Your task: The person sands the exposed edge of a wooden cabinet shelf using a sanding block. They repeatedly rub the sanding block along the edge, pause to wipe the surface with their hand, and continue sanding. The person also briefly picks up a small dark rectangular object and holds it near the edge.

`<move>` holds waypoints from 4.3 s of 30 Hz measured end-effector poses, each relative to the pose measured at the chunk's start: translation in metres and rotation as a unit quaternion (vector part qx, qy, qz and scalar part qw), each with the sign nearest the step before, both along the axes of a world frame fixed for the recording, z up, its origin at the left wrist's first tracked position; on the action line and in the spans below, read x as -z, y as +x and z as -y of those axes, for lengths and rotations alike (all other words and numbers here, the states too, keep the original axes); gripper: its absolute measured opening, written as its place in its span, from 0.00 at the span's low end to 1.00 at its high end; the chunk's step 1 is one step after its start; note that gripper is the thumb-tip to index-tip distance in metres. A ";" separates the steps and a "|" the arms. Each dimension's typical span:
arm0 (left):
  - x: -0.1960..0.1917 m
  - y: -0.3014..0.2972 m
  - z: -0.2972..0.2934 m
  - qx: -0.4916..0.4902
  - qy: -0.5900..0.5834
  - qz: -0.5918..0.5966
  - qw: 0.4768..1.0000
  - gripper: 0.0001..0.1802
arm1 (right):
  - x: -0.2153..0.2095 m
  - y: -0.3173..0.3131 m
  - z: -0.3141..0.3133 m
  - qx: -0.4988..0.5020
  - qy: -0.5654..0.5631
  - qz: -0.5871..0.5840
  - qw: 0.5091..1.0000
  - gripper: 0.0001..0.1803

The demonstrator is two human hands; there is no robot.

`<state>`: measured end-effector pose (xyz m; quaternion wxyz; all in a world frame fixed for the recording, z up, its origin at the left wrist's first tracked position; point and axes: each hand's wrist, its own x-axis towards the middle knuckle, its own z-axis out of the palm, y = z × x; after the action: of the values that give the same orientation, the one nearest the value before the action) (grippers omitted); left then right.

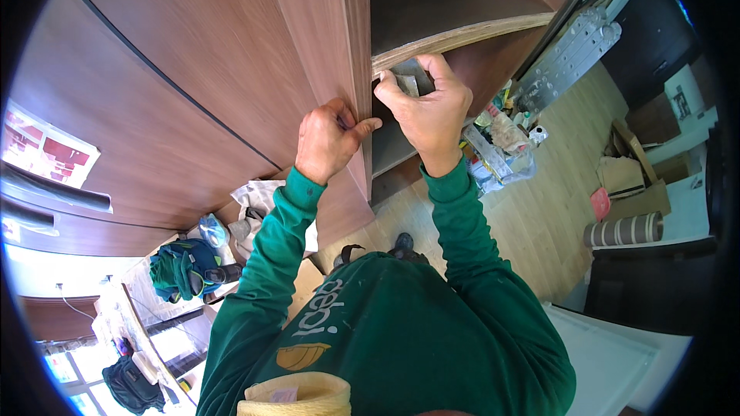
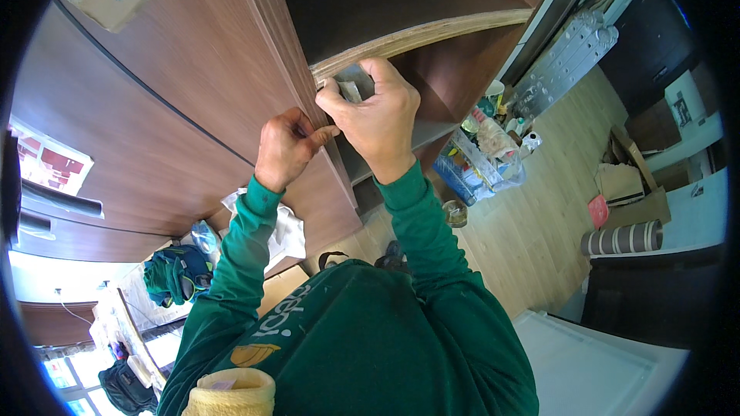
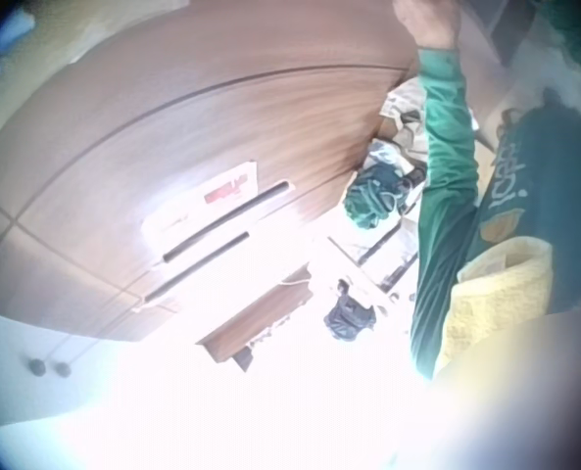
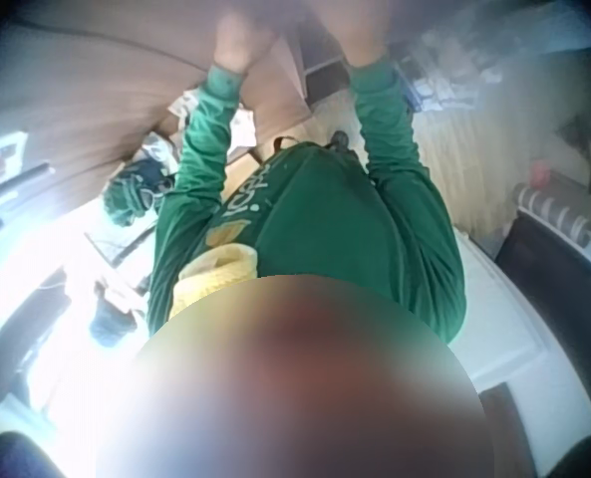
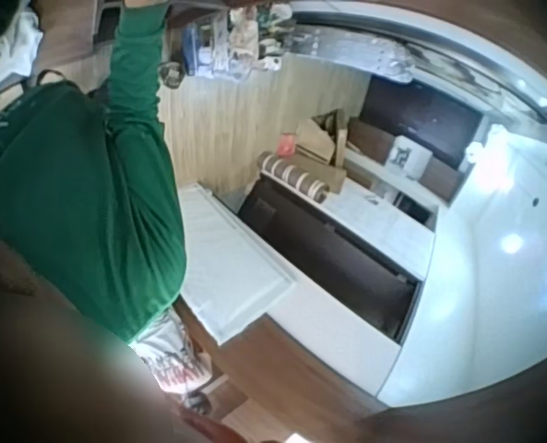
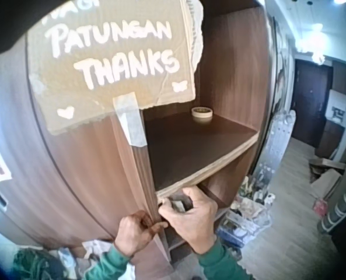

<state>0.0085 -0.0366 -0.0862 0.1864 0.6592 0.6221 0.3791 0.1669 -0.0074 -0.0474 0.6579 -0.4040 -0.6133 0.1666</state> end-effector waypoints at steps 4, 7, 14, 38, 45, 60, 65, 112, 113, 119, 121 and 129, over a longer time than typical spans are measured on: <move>-0.002 0.001 0.000 -0.004 -0.026 0.026 0.999 0.26 | 0.010 0.000 -0.004 0.007 0.034 -0.002 0.999 0.13; -0.002 0.002 0.001 -0.009 -0.023 0.023 0.999 0.23 | 0.012 0.004 -0.005 -0.019 0.039 -0.028 0.999 0.12; 0.004 0.000 -0.001 -0.005 -0.033 0.045 0.998 0.27 | 0.006 0.000 0.000 0.007 0.074 0.006 0.997 0.14; 0.044 0.020 0.084 -0.057 -0.026 0.219 0.974 0.23 | 0.093 0.013 0.091 -0.306 -0.251 -0.154 0.905 0.09; 0.133 0.024 0.216 -0.065 -0.230 0.621 0.746 0.25 | 0.174 -0.008 0.122 -0.476 -0.572 -0.172 0.646 0.16; 0.400 -0.085 0.324 -0.513 -0.249 0.255 0.781 0.18 | 0.401 -0.048 0.182 -0.462 -0.551 0.349 0.601 0.30; 0.519 -0.202 0.354 -0.577 -0.313 0.220 0.722 0.20 | 0.489 -0.015 0.206 -0.349 -0.687 0.302 0.561 0.24; 0.501 -0.056 0.731 -0.636 -0.510 0.168 0.554 0.21 | 0.564 0.033 0.150 -0.330 -0.667 0.526 0.413 0.16; 0.507 -0.071 0.738 -0.640 -0.508 0.158 0.554 0.21 | 0.565 0.032 0.154 -0.324 -0.668 0.525 0.416 0.16; 0.563 -0.201 0.797 -0.644 -0.479 0.105 0.587 0.19 | 0.575 -0.006 0.241 -0.242 -0.705 0.465 0.477 0.14; 0.596 -0.252 0.819 -0.622 -0.481 0.096 0.610 0.17 | 0.575 -0.027 0.295 -0.255 -0.734 0.421 0.468 0.14; 0.694 -0.395 0.849 -0.572 -0.514 0.073 0.635 0.36 | 0.568 -0.107 0.529 -0.389 -0.742 0.426 0.341 0.18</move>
<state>-0.3861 -0.8852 -0.7801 0.2859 -0.0606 0.9533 0.0759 0.0596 -0.5362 -0.6156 -0.4013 -0.4585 -0.5231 0.5958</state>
